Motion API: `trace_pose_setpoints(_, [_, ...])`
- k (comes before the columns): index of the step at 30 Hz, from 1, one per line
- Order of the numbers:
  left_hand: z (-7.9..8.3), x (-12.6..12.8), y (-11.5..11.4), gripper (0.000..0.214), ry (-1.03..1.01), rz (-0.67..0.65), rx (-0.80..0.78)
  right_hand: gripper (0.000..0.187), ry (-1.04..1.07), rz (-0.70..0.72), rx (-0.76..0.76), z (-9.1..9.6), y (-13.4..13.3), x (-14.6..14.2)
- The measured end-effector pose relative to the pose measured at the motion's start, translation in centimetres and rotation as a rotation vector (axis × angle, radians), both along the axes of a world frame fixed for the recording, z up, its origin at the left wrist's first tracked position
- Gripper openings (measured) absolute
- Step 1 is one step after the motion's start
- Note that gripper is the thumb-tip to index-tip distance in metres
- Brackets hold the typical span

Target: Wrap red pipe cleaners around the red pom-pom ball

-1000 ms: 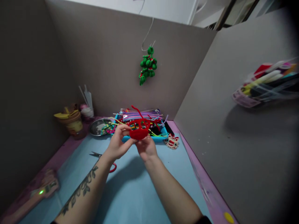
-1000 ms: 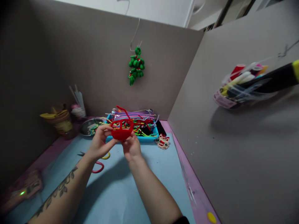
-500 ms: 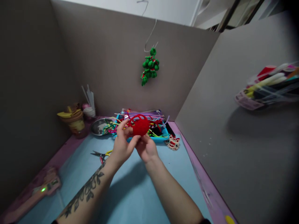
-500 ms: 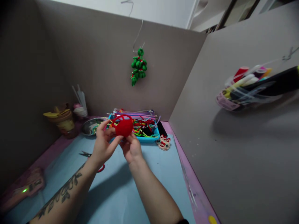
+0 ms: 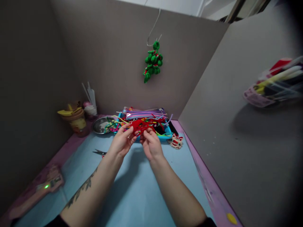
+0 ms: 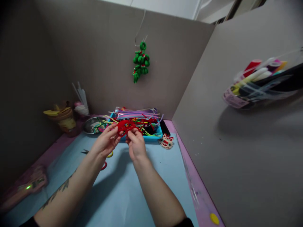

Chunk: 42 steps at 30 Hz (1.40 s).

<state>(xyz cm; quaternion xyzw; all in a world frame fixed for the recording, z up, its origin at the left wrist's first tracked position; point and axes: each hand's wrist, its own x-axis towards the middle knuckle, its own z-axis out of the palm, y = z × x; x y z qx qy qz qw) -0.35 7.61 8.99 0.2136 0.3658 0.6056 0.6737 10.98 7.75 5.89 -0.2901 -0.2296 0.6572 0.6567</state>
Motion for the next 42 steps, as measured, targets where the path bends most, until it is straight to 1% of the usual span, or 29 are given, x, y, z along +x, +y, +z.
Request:
trace_pose_setpoints(3, [0.0,0.0,-0.1,0.032,0.018,0.019,0.031,0.03,-0.028,-0.113,0.027,0.0,0.0,0.1])
trace_pose_setpoints(5, [0.1,0.1,-0.2,0.034,0.045,0.022,0.061,0.027,-0.078,-0.161,0.051,-0.1,0.1,0.2])
trace_pose_setpoints(8, [0.0,0.2,-0.4,0.037,0.086,0.003,0.112,0.02,-0.237,-0.207,0.152,-0.2,0.1,0.4])
trace_pose_setpoints(10, [-0.1,0.3,-0.5,0.035,0.115,0.0,0.138,0.019,-0.362,-0.264,0.224,-0.1,0.0,0.5])
trace_pose_setpoints(13, [-0.4,0.4,-0.5,0.031,0.157,0.007,0.162,0.02,-0.435,-0.308,0.245,0.0,-0.2,0.7])
trace_pose_setpoints(17, [-0.7,0.6,-0.6,0.041,0.223,-0.022,0.229,0.014,-0.35,-0.295,0.253,0.0,-0.1,0.8])
trace_pose_setpoints(21, [-0.8,0.8,-0.8,0.047,0.274,-0.003,0.263,0.018,-0.293,-0.309,0.242,-0.3,0.5,0.7])
trace_pose_setpoints(28, [-0.5,1.0,-1.0,0.045,0.354,0.063,0.239,0.021,-0.246,-0.275,0.175,-1.0,1.1,0.6])
trace_pose_setpoints(31, [-0.5,1.0,-1.0,0.047,0.389,0.061,0.229,0.02,-0.253,-0.27,0.155,-1.0,1.1,0.6])
trace_pose_setpoints(33, [-0.5,0.9,-0.9,0.047,0.4,0.056,0.23,0.02,-0.262,-0.234,0.144,-0.9,1.1,0.6])
trace_pose_setpoints(37, [-0.5,0.9,-0.8,0.046,0.404,0.056,0.248,0.021,-0.259,-0.15,0.15,-0.9,1.1,0.8])
trace_pose_setpoints(42, [-0.5,0.9,-1.0,0.043,0.422,0.047,0.272,0.018,-0.276,-0.113,0.175,-0.7,1.0,1.1])
